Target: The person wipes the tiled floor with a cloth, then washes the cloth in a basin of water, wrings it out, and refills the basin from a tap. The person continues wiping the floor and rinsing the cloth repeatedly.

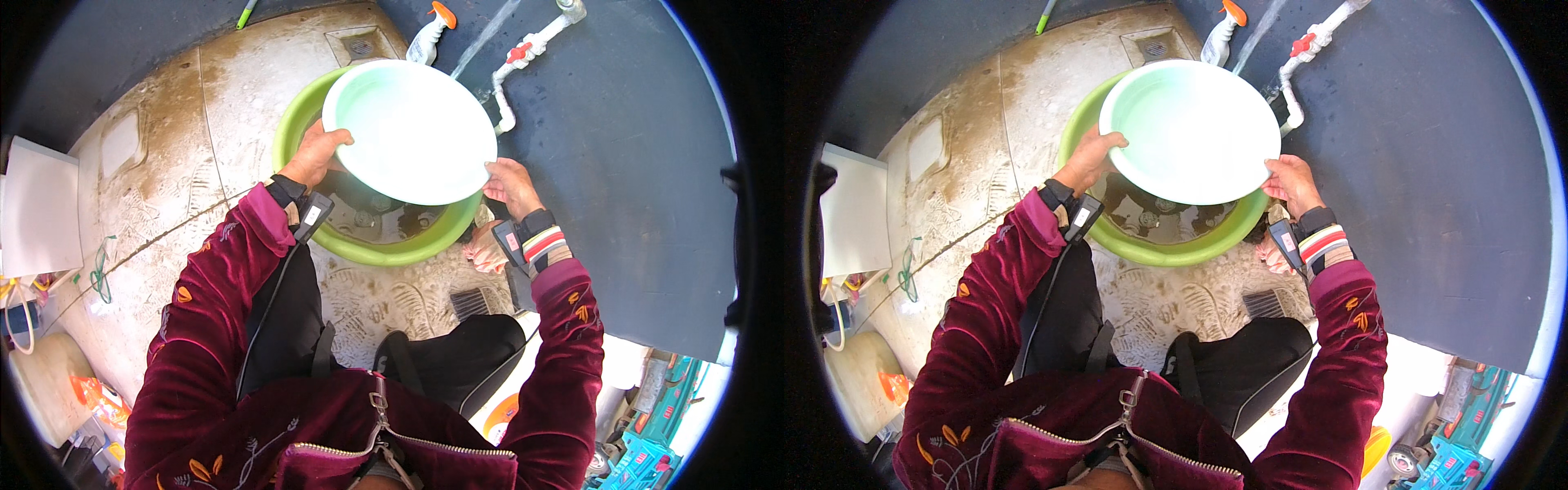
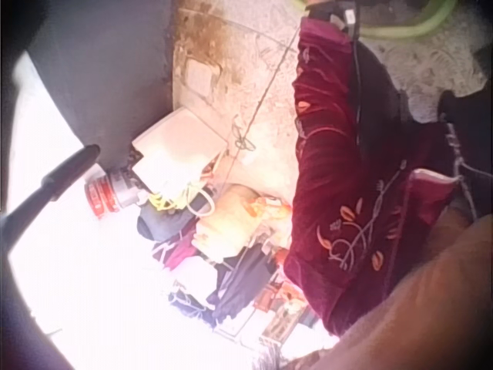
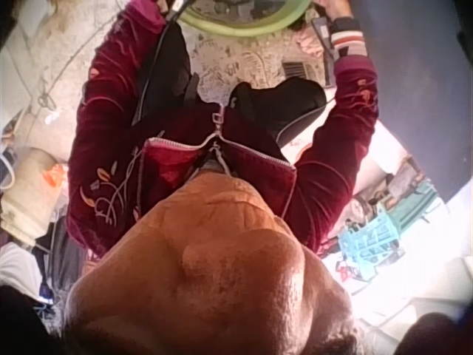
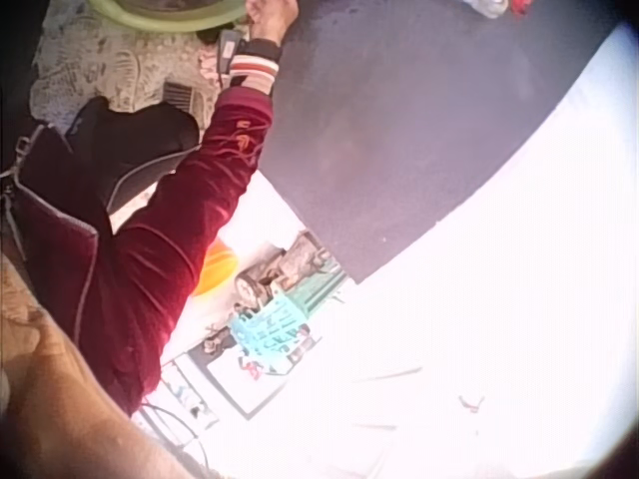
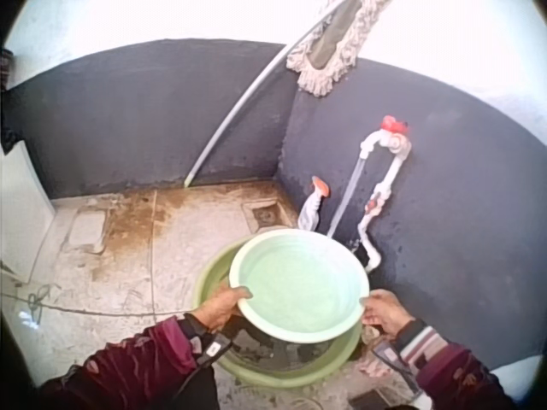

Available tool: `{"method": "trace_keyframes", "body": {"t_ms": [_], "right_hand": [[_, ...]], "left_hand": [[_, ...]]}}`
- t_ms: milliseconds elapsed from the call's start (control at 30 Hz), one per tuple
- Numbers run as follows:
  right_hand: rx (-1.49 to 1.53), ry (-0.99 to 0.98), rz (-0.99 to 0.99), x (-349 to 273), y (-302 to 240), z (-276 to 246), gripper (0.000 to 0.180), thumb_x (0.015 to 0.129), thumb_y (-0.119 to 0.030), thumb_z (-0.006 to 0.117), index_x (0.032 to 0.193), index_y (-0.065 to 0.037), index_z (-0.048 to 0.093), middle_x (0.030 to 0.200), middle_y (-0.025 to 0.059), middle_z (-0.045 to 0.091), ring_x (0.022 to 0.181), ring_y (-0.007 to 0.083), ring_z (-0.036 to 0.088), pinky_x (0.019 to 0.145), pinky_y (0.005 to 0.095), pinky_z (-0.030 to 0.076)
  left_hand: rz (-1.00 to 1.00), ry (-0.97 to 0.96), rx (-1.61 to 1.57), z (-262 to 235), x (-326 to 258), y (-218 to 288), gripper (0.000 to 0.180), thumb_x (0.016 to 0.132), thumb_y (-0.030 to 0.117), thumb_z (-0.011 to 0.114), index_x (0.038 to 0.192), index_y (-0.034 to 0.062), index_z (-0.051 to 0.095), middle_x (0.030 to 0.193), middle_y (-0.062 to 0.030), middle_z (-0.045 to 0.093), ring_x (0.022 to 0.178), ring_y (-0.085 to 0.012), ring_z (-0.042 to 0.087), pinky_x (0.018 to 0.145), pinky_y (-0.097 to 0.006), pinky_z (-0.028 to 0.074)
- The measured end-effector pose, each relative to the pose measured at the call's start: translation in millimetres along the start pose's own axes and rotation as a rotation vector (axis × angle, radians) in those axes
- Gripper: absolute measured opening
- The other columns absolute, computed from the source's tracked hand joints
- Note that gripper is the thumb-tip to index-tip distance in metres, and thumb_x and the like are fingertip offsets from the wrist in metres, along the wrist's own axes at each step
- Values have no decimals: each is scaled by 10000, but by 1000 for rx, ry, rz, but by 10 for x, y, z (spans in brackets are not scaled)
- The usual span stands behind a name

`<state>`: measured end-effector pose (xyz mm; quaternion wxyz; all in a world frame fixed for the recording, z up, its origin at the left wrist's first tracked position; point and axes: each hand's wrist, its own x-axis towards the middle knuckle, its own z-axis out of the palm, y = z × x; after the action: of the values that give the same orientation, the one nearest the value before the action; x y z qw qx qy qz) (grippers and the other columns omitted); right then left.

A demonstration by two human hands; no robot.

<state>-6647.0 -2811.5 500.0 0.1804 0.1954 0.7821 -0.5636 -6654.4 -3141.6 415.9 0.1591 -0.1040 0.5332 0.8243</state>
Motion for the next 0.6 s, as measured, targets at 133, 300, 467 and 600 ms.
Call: {"method": "trace_keyframes", "body": {"t_ms": [133, 300, 467, 600], "right_hand": [[11, -6, -9, 4, 37, -14, 214, 867, -206, 561, 1008, -47, 533, 796, 51, 617, 680, 122, 591, 615, 245, 501], [27, -23, -14, 3, 77, -50, 228, 864, -216, 566, 1009, -44, 530, 798, 47, 618, 681, 122, 591, 622, 248, 500], [41, -55, -8, 10, 122, -51, 244, 859, -234, 577, 1000, -40, 528, 793, 48, 618, 678, 118, 590, 624, 241, 498], [44, -37, -28, -8, 141, -35, 233, 860, -237, 577, 979, -40, 537, 786, 49, 616, 670, 114, 587, 619, 237, 496]], "left_hand": [[3, -5, -7, 18, -13, 18, 550, 705, 75, 555, 1239, 35, 428, 1126, -131, 507, 1030, -289, 517, 707, -492, 540], [-30, -42, 29, 26, -49, 51, 558, 748, 98, 549, 1266, 5, 364, 1149, -162, 487, 1076, -314, 497, 861, -551, 447], [-25, -29, 40, 36, -57, 59, 557, 747, 95, 554, 1260, -11, 366, 1134, -161, 495, 1068, -309, 502, 871, -524, 449], [-8, -37, 70, 51, -55, 70, 568, 750, 95, 549, 1274, -6, 354, 1147, -164, 486, 1061, -307, 500, 867, -507, 448]]}}
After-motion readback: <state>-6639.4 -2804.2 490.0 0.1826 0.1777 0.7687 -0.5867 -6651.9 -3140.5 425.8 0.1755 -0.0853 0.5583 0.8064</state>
